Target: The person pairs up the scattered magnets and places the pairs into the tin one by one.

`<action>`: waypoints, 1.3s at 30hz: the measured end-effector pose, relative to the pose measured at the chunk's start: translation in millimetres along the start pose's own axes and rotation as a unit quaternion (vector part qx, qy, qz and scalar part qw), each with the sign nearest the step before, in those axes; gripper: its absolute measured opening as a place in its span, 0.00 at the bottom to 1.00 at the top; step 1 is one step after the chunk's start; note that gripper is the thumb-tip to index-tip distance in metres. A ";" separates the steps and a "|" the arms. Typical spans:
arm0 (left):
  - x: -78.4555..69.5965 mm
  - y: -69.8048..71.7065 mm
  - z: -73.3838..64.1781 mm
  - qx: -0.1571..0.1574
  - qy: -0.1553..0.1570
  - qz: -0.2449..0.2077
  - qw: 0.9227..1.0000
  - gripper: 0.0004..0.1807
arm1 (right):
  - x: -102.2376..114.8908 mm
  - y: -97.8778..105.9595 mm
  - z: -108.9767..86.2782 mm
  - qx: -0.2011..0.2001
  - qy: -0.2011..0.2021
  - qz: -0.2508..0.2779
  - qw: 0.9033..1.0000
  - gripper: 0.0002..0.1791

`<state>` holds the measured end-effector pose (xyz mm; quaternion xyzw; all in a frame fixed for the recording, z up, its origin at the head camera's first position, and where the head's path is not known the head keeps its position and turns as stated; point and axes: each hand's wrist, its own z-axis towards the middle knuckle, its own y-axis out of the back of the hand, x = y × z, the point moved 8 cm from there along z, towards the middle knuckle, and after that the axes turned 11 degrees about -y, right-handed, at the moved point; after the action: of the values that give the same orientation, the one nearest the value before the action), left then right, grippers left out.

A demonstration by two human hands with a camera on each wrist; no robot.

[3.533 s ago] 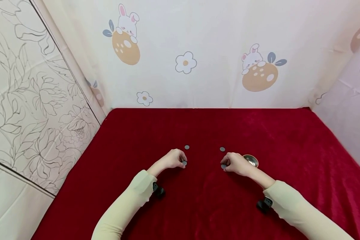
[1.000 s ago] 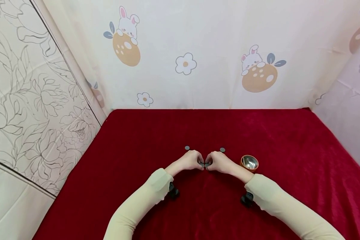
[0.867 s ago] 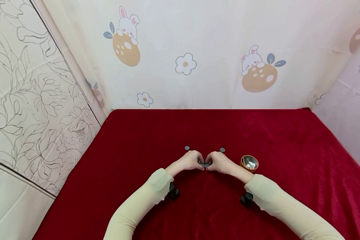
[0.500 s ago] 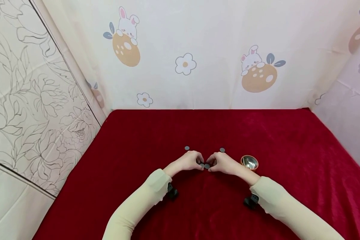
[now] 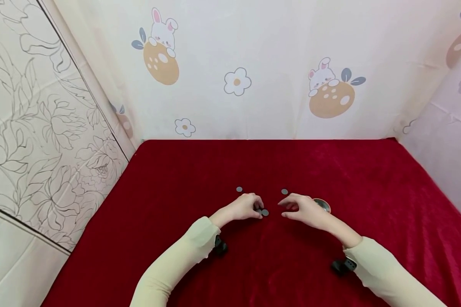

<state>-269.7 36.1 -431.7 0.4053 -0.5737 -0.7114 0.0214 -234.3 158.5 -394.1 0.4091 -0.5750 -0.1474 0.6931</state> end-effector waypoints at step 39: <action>-5.8 -3.2 12.7 0.015 -0.002 0.036 0.999 0.08 | -58.8 63.3 -51.3 -0.117 -0.057 -0.021 0.991 0.23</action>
<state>-272.1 50.2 -431.0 0.3834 -0.5986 -0.7022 0.0393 -221.5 257.9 -387.4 0.3284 -0.5836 -0.2515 0.6988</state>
